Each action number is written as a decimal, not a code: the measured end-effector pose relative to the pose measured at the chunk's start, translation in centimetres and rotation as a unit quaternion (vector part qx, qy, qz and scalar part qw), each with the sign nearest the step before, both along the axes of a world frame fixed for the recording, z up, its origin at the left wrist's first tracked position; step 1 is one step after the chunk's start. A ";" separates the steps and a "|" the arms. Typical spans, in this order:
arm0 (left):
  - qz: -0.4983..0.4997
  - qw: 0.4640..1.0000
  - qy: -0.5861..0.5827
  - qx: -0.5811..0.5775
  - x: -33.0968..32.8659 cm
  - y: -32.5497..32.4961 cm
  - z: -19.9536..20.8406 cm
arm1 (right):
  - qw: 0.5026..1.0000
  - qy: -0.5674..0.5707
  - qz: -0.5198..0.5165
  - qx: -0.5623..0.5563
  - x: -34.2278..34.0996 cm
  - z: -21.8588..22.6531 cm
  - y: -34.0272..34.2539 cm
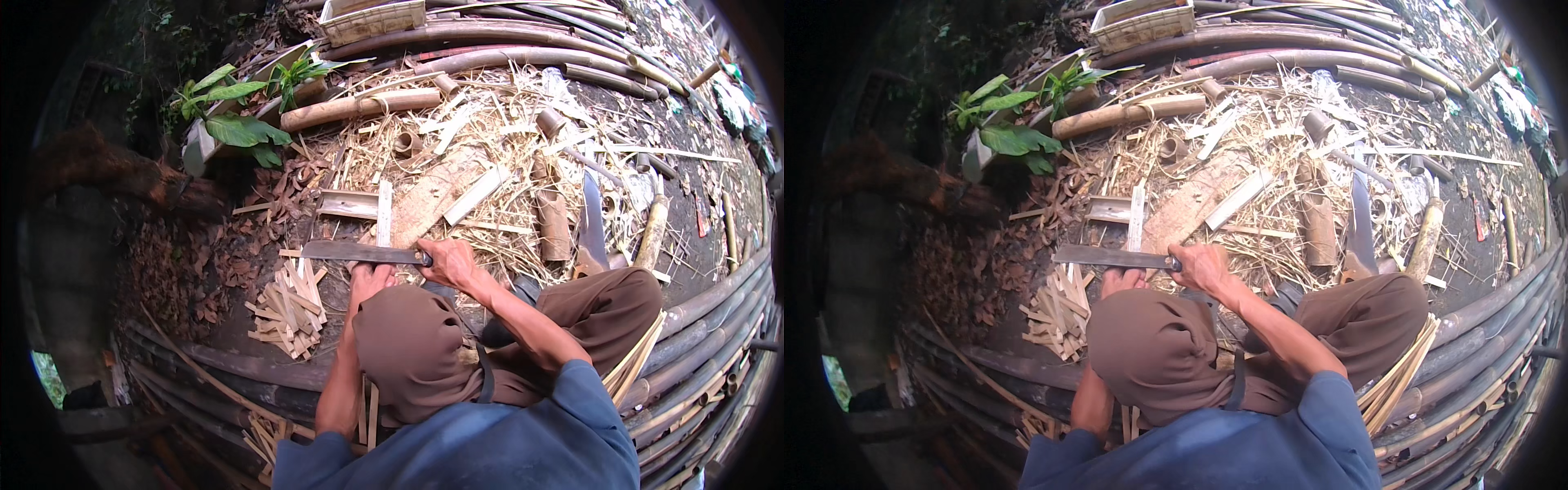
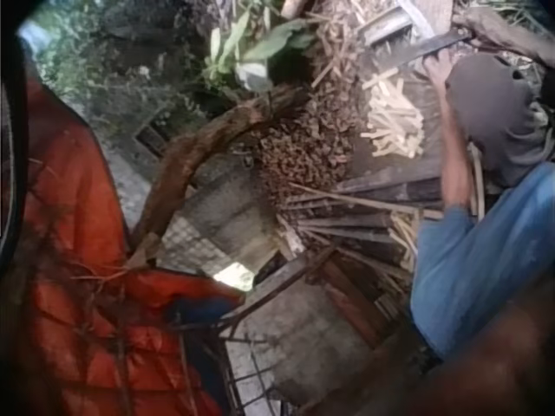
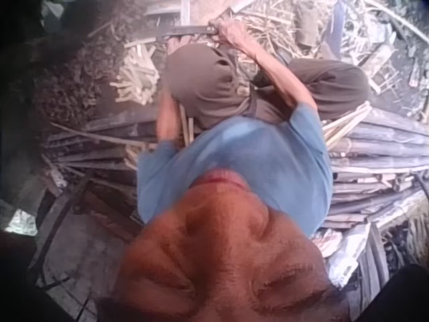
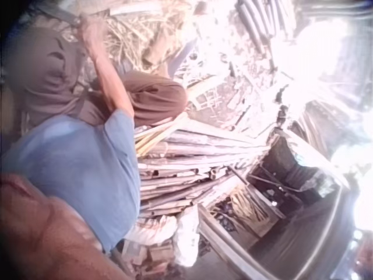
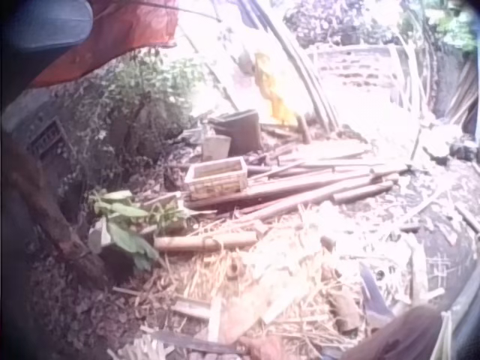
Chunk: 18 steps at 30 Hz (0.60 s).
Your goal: The person sits on the ground and uses a machete to split small pieces of wood into thin strips. They repeatedly strike the wood, adjust the pieces, and collect the resulting slivers.
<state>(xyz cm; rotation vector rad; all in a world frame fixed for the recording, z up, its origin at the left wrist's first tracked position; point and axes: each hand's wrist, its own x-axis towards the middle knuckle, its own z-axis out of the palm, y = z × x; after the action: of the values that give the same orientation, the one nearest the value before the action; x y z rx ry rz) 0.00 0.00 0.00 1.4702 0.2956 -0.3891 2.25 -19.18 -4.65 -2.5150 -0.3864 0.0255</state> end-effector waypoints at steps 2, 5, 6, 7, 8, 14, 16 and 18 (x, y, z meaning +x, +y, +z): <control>0.005 1.000 0.012 0.023 -0.4 -0.8 1.6 | 0.999 -0.014 -0.017 -0.025 1.0 -2.0 -0.9; -0.002 1.000 -0.009 -0.012 -1.1 -1.0 3.0 | 0.996 -0.047 -0.034 -0.063 2.2 -4.3 -1.7; -0.021 0.999 -0.037 0.013 -1.0 -0.5 3.6 | 0.996 -0.029 -0.058 -0.063 2.9 -4.5 -2.5; -0.041 0.997 -0.061 0.039 -1.7 0.2 3.8 | 0.995 -0.005 -0.082 -0.063 3.1 -5.1 -3.9; -0.055 0.994 -0.080 0.058 -2.8 0.6 3.6 | 0.986 0.086 -0.137 -0.036 3.4 -4.7 -5.4; -0.019 0.997 0.012 -0.067 -1.6 0.9 1.0 | 0.989 0.034 -0.131 -0.061 0.7 -4.2 -5.6; -0.002 0.995 -0.033 -0.092 -0.5 0.0 1.6 | 0.998 0.018 -0.041 -0.033 -0.8 -0.5 -1.1; -0.026 0.989 -0.142 0.008 -0.6 -0.4 1.2 | 0.996 -0.083 -0.016 -0.001 -0.7 -0.7 -0.4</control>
<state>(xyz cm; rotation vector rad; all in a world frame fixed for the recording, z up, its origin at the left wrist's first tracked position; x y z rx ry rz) -0.61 -0.43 1.25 1.5301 0.0328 -0.2141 1.57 -19.62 -5.36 -2.5331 -0.4126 -0.1981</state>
